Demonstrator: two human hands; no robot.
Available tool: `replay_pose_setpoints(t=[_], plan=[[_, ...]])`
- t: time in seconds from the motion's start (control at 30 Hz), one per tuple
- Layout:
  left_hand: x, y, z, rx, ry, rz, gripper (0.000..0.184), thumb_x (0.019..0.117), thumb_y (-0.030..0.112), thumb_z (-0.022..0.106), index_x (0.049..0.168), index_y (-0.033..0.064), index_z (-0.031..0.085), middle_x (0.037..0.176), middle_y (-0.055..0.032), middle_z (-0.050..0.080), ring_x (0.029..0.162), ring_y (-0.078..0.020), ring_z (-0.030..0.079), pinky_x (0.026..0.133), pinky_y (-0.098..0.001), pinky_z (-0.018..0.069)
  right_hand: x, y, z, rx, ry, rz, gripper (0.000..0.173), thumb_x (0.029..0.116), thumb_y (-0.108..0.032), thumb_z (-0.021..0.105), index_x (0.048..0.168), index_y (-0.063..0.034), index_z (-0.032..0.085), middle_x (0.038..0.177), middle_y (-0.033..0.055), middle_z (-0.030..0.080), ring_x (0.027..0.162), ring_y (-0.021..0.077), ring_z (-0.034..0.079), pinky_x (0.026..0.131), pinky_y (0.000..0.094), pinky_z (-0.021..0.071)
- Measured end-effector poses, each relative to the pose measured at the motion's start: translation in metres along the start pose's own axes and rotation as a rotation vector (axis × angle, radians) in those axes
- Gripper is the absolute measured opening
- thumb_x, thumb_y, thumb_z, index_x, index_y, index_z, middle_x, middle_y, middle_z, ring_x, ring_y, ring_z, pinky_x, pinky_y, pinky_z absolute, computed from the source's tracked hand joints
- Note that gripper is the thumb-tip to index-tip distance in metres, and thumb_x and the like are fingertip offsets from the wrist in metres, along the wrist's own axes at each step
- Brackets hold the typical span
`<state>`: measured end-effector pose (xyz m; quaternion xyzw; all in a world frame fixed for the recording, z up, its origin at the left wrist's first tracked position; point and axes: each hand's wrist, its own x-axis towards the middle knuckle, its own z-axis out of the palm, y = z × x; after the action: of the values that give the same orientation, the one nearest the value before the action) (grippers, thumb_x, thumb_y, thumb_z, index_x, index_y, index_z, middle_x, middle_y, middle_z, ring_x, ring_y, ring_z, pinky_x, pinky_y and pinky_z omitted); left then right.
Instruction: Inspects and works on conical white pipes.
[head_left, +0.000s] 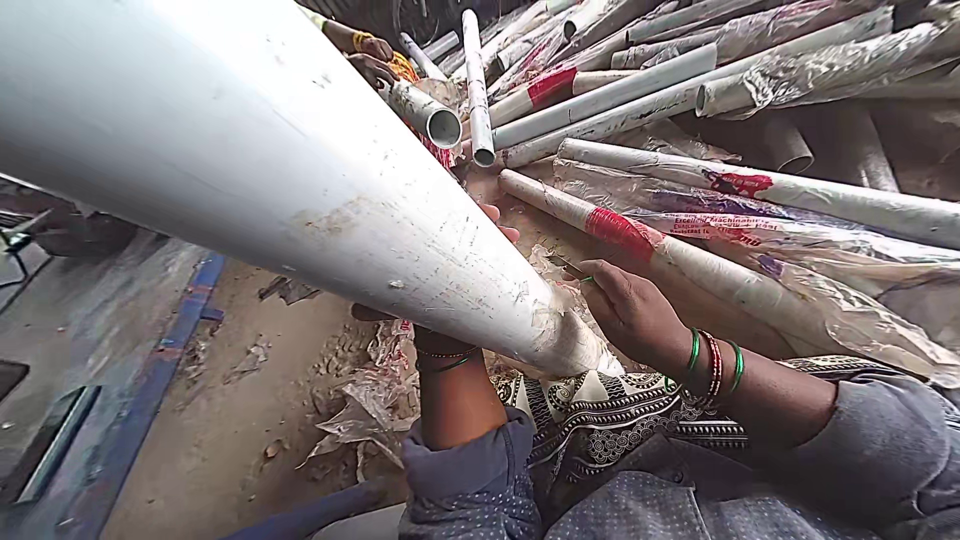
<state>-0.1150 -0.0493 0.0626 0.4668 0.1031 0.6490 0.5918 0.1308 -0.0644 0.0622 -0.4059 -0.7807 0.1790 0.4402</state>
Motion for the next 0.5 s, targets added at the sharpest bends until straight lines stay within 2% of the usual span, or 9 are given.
replay_pose_setpoints(t=[0.1,0.17,0.2,0.27,0.3,0.33,0.4,0.43,0.5], plan=[[-0.004,-0.001,0.003,0.028,0.013,0.034,0.046,0.102,0.049,0.048,0.126,0.0155,0.068,0.127,-0.0049,0.069,0.123,-0.0183,0.062,0.104,-0.0355,0.0506,-0.006,-0.001,0.009,-0.088,0.002,0.007,0.036,0.1015,-0.013,0.047,0.129,0.0002,0.065,0.087,0.0131,0.07,0.069,0.0266,0.068,0.058,0.0417,0.0544],[-0.013,-0.007,0.011,0.103,0.25,0.143,0.041,0.1079,0.038,0.038,0.099,0.0145,0.071,0.094,0.0,0.074,0.095,-0.0088,0.07,0.083,-0.0281,0.0567,-0.011,-0.003,0.011,-0.122,-0.026,-0.018,0.039,0.1016,-0.013,0.048,0.135,-0.0001,0.063,0.083,0.0143,0.071,0.068,0.0295,0.069,0.058,0.044,0.0549],[-0.019,-0.011,0.007,0.109,0.284,0.196,0.037,0.1084,0.031,0.039,0.095,0.0153,0.069,0.089,0.0026,0.073,0.09,-0.005,0.068,0.081,-0.0256,0.0558,-0.014,-0.004,0.012,-0.147,-0.022,-0.05,0.039,0.1014,-0.013,0.049,0.135,0.0003,0.063,0.08,0.0141,0.071,0.066,0.03,0.069,0.057,0.0434,0.055],[-0.025,-0.015,-0.008,0.004,0.123,0.212,0.031,0.1049,0.029,0.048,0.109,0.017,0.076,0.104,0.0046,0.076,0.103,-0.003,0.068,0.092,-0.0237,0.0547,-0.023,-0.012,0.014,-0.189,-0.006,-0.104,0.039,0.1002,-0.011,0.048,0.132,0.003,0.065,0.077,0.0145,0.07,0.062,0.0299,0.068,0.053,0.0417,0.0543],[-0.028,-0.014,-0.004,-0.002,0.168,0.191,0.034,0.1065,0.03,0.044,0.112,0.0147,0.074,0.106,0.0025,0.075,0.106,-0.0055,0.068,0.094,-0.0258,0.0545,-0.029,-0.015,0.014,-0.208,-0.002,-0.12,0.039,0.1,-0.011,0.047,0.132,0.0037,0.064,0.077,0.0139,0.069,0.06,0.0286,0.067,0.052,0.04,0.0534],[-0.029,-0.012,0.007,0.041,0.333,0.16,0.04,0.1093,0.03,0.032,0.109,0.0111,0.068,0.102,-0.0007,0.073,0.103,-0.0094,0.068,0.092,-0.0293,0.0553,-0.036,-0.017,0.014,-0.228,0.004,-0.143,0.04,0.0998,-0.011,0.047,0.133,0.004,0.063,0.074,0.0122,0.067,0.057,0.0266,0.065,0.05,0.0377,0.0515],[-0.028,-0.009,0.029,0.201,0.736,0.108,0.046,0.1109,0.021,0.012,0.099,0.004,0.054,0.083,-0.002,0.065,0.083,-0.009,0.065,0.076,-0.028,0.0554,-0.052,-0.018,0.011,-0.245,0.003,-0.196,0.042,0.0993,-0.011,0.048,0.136,0.0044,0.061,0.07,0.0087,0.063,0.053,0.0229,0.06,0.047,0.0335,0.048],[-0.029,-0.007,0.032,0.213,0.729,0.055,0.046,0.1109,0.021,0.012,0.102,0.0022,0.052,0.084,-0.0035,0.063,0.084,-0.0099,0.064,0.077,-0.0282,0.0546,-0.062,-0.018,0.009,-0.239,-0.004,-0.223,0.041,0.0994,-0.012,0.048,0.135,0.0041,0.061,0.068,0.0074,0.062,0.052,0.0216,0.058,0.047,0.0321,0.0466],[-0.016,0.002,0.033,0.08,0.327,-0.003,0.038,0.1081,0.024,0.028,0.117,0.0008,0.057,0.096,-0.0102,0.069,0.095,-0.0197,0.068,0.086,-0.036,0.0555,-0.081,-0.017,0.005,-0.208,-0.045,-0.282,0.039,0.1001,-0.011,0.047,0.134,0.0024,0.061,0.068,0.0062,0.06,0.052,0.0203,0.056,0.047,0.0306,0.0457]])
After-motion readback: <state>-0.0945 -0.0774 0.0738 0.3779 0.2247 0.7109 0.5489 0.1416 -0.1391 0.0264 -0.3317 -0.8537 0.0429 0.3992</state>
